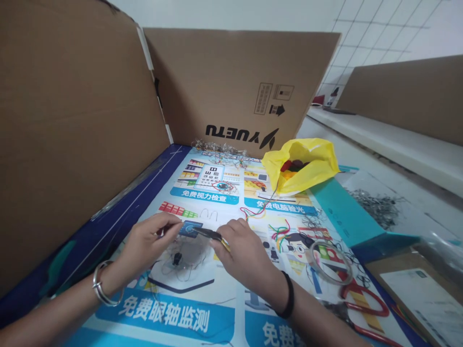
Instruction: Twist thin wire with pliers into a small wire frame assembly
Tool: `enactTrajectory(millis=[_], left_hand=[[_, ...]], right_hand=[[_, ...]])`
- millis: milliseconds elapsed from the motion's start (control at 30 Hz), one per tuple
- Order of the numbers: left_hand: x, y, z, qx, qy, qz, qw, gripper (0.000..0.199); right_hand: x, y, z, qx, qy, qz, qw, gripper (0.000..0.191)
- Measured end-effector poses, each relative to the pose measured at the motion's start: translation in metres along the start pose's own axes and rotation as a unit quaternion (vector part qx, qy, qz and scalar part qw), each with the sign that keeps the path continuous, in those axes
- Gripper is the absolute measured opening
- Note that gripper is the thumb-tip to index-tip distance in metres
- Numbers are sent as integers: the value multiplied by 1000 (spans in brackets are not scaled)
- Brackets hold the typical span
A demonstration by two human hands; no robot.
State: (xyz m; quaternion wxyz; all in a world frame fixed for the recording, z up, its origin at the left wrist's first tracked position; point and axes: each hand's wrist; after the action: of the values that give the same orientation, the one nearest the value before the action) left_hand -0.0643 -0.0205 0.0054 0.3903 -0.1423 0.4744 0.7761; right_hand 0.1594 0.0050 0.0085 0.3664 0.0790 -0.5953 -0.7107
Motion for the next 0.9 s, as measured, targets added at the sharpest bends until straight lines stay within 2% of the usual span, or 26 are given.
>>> enactTrajectory(millis=[133, 333, 467, 567, 800, 900], left_hand=[[-1, 0, 0, 2, -66, 35, 997, 6], [6, -3, -1, 16, -66, 35, 997, 10], [10, -1, 3, 67, -96, -10, 993, 20], [10, 2, 5, 100, -110, -25, 989, 20], [8, 3, 3, 81, -108, 42, 990, 13], [8, 2, 3, 86, -111, 52, 989, 13]], right_hand=[[2, -2, -1, 4, 14, -5, 1000, 16], [6, -2, -3, -4, 32, -27, 999, 19], [4, -2, -4, 7, 30, -16, 999, 19], [2, -3, -4, 13, 28, -10, 999, 18], [6, 2, -2, -23, 26, -62, 997, 20], [10, 3, -2, -16, 36, -81, 996, 21]])
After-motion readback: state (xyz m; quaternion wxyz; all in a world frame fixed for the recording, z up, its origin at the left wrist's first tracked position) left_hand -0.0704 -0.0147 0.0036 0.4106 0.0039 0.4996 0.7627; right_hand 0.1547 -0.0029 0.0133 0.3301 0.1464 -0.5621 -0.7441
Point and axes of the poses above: each hand's wrist, its own z-axis towards the middle knuckle, its own y-axis out of the back of the hand, x = y × z, and after that the axes turned 5 degrees about -y, right-handed
